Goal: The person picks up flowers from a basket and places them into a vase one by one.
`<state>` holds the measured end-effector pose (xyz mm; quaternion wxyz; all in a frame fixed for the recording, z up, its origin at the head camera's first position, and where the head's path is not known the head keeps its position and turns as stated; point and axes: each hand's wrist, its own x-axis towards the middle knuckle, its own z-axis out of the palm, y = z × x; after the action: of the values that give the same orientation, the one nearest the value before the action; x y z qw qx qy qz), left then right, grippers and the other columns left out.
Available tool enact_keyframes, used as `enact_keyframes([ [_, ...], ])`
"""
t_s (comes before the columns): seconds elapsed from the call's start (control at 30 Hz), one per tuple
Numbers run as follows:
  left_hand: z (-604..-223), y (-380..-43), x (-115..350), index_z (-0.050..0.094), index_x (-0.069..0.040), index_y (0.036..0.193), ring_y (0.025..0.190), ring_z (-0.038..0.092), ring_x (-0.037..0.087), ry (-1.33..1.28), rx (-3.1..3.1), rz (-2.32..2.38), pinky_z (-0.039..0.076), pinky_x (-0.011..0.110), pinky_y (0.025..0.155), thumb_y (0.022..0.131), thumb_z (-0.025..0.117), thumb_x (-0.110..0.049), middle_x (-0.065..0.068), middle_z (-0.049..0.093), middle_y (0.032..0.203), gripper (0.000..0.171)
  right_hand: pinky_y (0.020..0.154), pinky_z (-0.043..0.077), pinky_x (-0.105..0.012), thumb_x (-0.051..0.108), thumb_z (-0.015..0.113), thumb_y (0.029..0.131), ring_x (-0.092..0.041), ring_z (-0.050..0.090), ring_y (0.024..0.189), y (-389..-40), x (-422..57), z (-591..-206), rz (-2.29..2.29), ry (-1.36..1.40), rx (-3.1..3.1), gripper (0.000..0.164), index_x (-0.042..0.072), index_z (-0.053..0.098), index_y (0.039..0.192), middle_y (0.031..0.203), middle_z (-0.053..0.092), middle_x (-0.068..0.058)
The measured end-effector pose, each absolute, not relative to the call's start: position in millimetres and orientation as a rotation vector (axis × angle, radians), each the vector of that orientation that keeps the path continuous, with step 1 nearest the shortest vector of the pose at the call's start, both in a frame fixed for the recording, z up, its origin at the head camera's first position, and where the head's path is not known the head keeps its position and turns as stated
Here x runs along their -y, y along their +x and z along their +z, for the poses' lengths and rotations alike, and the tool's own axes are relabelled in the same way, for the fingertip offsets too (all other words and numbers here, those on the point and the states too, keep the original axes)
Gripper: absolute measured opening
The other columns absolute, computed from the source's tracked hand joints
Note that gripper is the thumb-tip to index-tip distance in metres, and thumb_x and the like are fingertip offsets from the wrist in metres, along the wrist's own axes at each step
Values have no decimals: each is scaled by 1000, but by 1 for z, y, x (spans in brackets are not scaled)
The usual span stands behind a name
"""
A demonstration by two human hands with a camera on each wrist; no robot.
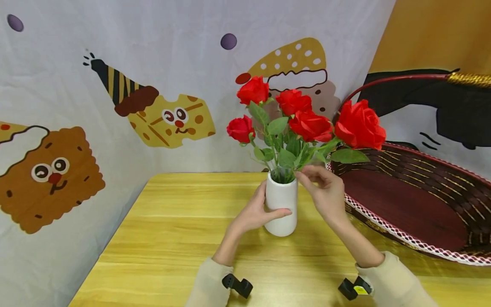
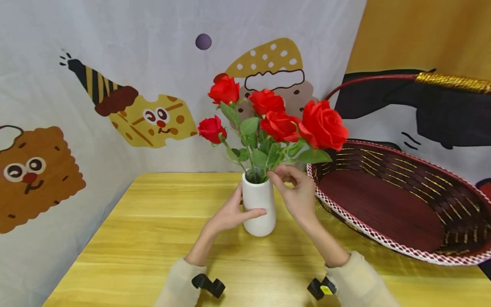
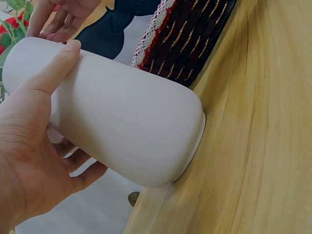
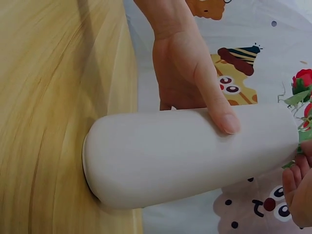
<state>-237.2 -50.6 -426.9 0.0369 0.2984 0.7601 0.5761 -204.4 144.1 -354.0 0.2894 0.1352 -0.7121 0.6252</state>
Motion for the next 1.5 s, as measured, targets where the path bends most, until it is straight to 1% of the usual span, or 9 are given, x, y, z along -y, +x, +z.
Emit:
enact_keyframes([
  [0.37,-427,-236,51,21,-35,157,122,53,13,908,-2346,1769,45,41,102,87,82,-34,-8,47,140,93,73,51,-18,5,73,92,-7,64,82,-207,-145,-361,1650,300,2056,13,-5,72,100,88,68,9],
  [0.6,-427,-234,49,23,-26,157,120,53,16,840,-2398,1754,46,43,99,88,81,-36,0,45,140,91,79,51,-19,11,71,95,-8,64,87,-208,-146,-363,1655,301,2083,18,-4,71,104,96,69,-1],
  [0.67,-427,-233,47,23,-25,157,120,53,16,819,-2414,1759,47,42,98,87,81,-36,0,45,140,91,79,51,-19,13,70,96,-8,64,88,-208,-147,-363,1659,302,2089,20,-4,70,105,98,69,-2],
  [0.73,-428,-233,46,24,-24,157,119,53,17,808,-2436,1768,47,42,98,87,81,-36,2,46,139,91,79,51,-19,13,70,96,-8,64,88,-209,-147,-363,1662,297,2097,21,-4,70,107,97,69,0],
  [0.83,-427,-233,43,24,-22,157,120,52,18,799,-2472,1771,47,42,98,86,82,-36,2,45,140,93,79,51,-18,11,70,96,-8,64,88,-210,-147,-363,1663,279,2103,20,-4,70,108,94,69,7],
  [0.93,-427,-233,41,22,-21,158,121,51,19,793,-2490,1775,47,43,99,86,82,-36,3,44,140,95,78,52,-18,11,70,96,-8,65,87,-211,-148,-364,1660,265,2107,20,-5,69,109,94,68,8],
  [1.2,-429,-232,43,21,-23,159,121,51,20,818,-2476,1799,47,44,98,87,81,-36,4,44,141,95,81,53,-18,12,68,98,-7,65,89,-206,-146,-365,1669,249,2119,22,-6,65,110,99,68,-6],
  [1.33,-431,-232,44,23,-22,158,120,52,19,808,-2471,1822,46,43,98,87,82,-35,3,45,139,93,81,53,-18,16,67,99,-6,65,90,-204,-145,-365,1662,261,2132,24,-4,65,112,103,67,-11],
  [1.5,-432,-232,45,24,-23,158,120,52,17,783,-2455,1843,46,42,99,86,82,-36,1,46,139,92,80,54,-19,17,66,100,-7,65,92,-200,-147,-367,1676,299,2150,26,-3,65,117,111,68,-15],
])
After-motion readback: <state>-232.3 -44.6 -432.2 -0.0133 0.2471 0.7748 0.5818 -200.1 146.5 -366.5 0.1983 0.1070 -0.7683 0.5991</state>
